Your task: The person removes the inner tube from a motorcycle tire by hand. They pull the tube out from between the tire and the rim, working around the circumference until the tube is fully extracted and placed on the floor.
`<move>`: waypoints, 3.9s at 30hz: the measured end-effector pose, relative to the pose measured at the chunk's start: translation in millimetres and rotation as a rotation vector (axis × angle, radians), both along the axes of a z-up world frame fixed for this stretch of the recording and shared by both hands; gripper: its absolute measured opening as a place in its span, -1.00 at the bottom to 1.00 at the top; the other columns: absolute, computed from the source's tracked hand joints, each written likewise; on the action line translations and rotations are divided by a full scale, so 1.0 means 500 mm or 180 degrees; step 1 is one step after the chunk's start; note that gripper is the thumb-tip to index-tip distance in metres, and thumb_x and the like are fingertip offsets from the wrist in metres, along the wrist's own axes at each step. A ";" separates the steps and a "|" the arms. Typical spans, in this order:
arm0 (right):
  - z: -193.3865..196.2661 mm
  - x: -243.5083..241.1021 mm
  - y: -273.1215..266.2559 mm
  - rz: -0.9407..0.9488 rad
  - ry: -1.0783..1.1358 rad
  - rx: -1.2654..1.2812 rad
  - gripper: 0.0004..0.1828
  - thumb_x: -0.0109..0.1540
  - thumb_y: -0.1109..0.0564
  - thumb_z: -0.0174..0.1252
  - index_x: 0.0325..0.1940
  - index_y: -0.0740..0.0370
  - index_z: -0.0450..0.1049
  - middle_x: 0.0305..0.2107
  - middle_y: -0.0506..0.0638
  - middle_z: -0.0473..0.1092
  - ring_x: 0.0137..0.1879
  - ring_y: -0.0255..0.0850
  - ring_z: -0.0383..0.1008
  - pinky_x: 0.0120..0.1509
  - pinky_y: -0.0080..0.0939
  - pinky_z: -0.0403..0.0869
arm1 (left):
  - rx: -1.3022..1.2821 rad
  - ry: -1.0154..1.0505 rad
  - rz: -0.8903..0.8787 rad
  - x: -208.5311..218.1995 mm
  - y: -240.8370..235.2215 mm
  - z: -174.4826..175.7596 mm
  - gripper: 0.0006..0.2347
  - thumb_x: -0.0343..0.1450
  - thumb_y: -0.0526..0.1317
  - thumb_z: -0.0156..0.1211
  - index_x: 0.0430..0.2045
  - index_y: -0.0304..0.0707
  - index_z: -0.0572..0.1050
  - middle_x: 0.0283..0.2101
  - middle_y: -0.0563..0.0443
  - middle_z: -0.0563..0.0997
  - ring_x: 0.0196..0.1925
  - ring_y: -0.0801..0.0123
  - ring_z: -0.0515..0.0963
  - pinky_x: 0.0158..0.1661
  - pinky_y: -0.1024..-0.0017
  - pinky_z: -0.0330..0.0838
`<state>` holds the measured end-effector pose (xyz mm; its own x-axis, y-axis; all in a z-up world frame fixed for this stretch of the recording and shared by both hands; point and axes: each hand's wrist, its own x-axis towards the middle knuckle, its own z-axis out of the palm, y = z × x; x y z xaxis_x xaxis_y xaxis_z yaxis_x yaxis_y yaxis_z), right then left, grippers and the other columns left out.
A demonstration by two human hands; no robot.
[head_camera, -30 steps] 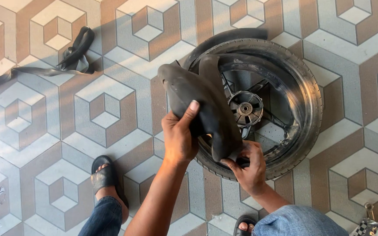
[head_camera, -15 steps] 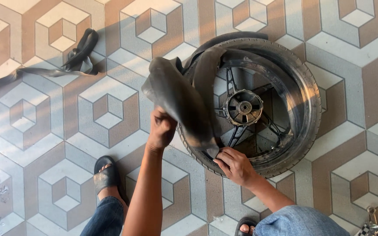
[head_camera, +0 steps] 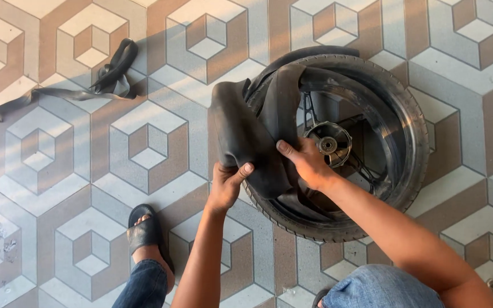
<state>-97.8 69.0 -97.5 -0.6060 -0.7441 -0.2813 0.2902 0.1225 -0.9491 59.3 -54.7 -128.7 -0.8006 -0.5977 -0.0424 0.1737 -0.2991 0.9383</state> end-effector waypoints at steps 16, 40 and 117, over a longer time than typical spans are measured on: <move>-0.053 -0.140 -0.079 -0.1351 0.1788 0.0393 -0.59 0.36 -0.05 0.28 -0.19 0.45 0.56 -0.51 0.33 0.44 -0.39 -0.02 0.42 -0.30 0.02 0.40 | 0.2433 -0.0763 0.1578 -0.038 0.114 0.263 -0.48 0.50 0.03 0.00 0.12 -0.58 0.49 0.01 -0.54 0.61 -0.04 0.14 0.49 0.28 0.13 0.30; -0.190 0.096 0.020 -0.0866 0.0524 0.0298 -0.77 0.28 0.01 0.28 -0.30 0.21 0.53 -0.51 -0.04 0.42 -0.30 -0.28 0.36 -0.20 -0.11 0.39 | 0.1427 0.2067 0.0420 0.072 -0.018 0.199 -0.48 0.60 0.19 -0.17 0.05 -0.36 0.45 -0.32 -0.17 0.63 -0.55 0.37 0.58 -0.51 0.48 0.57; -0.294 -0.142 0.009 0.2133 0.4698 0.1186 -0.83 0.32 0.18 0.01 -0.33 0.25 0.45 -0.64 0.05 0.48 -0.08 -0.11 0.49 0.63 0.10 0.10 | -0.1768 -0.4155 -0.3952 0.063 0.221 0.298 -0.76 0.58 -0.11 -0.08 -0.21 -0.31 0.47 -0.33 -0.16 0.67 -0.36 0.12 0.74 -0.25 0.34 0.69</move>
<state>-169.0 73.3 -244.3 -0.1166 -0.9932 -0.0048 -0.9657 0.1145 -0.2332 90.9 56.0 20.2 -0.3602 0.0601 -0.9310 -0.6807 0.6655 0.3063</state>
